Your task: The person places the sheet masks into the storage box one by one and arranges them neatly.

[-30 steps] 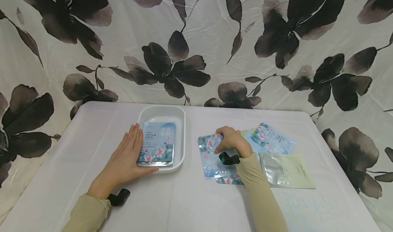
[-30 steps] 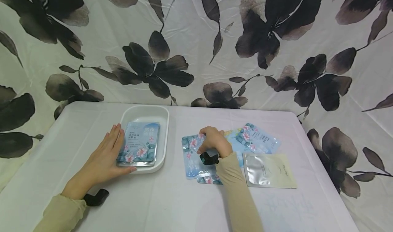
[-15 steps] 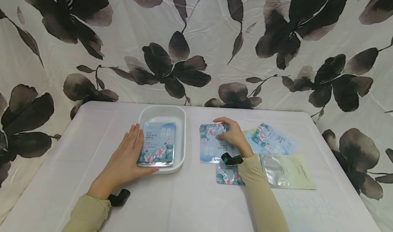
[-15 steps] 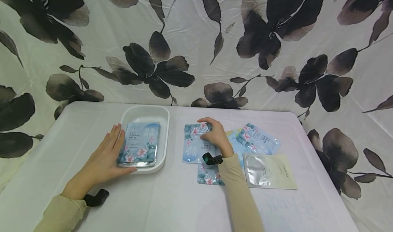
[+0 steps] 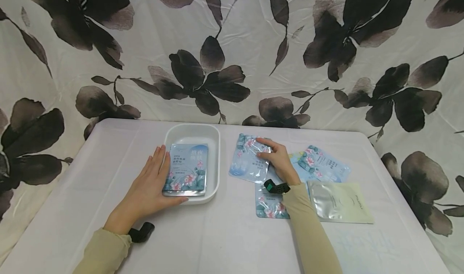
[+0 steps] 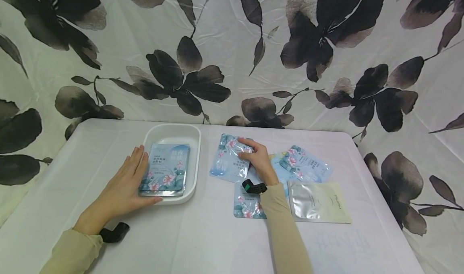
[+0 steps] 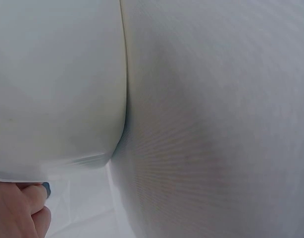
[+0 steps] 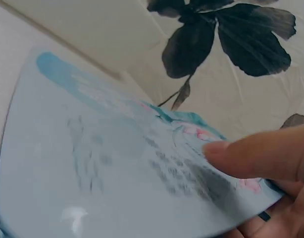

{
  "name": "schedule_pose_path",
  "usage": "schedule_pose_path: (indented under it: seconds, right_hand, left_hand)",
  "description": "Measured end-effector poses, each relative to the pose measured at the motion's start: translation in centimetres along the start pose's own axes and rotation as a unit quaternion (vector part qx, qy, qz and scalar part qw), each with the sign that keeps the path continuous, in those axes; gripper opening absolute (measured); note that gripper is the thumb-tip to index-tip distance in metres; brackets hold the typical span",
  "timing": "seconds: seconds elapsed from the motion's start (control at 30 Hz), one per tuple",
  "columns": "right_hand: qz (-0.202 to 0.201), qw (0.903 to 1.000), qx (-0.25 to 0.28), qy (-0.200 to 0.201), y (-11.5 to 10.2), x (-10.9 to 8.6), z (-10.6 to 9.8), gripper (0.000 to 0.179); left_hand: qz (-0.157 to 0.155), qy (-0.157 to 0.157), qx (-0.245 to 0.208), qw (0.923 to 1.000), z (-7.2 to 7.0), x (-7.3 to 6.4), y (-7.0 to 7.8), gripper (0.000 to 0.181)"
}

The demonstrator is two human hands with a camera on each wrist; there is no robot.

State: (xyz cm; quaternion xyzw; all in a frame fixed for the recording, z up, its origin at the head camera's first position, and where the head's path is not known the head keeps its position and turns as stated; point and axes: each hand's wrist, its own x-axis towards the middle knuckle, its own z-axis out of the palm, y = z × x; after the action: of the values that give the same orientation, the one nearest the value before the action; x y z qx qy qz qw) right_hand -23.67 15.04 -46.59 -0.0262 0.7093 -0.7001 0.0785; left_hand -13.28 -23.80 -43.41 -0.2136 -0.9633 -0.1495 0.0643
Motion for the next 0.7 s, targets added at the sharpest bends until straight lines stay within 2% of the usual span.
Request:
schedule_pose_path:
  seconds: [0.1,0.2,0.5,0.7]
  right_hand:
    - [0.001,0.9995,0.024,-0.021,0.08,0.12,-0.08,0.065]
    - [0.001,0.9994,0.024,-0.026,0.2,0.27,-0.16,0.069]
    - [0.001,0.9933,0.116,0.002,0.27,0.41,0.04,0.057]
    - [0.006,0.9814,0.191,-0.018,-0.16,0.48,0.15,0.051]
  left_hand:
    - [0.003,0.004,0.001,1.0,0.05,0.02,-0.01,0.13]
    - [0.003,0.005,0.001,1.0,0.05,0.03,0.0,0.13]
    - [0.001,0.003,0.002,1.0,0.15,0.03,-0.04,0.131]
    - [-0.002,0.004,0.003,1.0,0.19,0.05,-0.04,0.132]
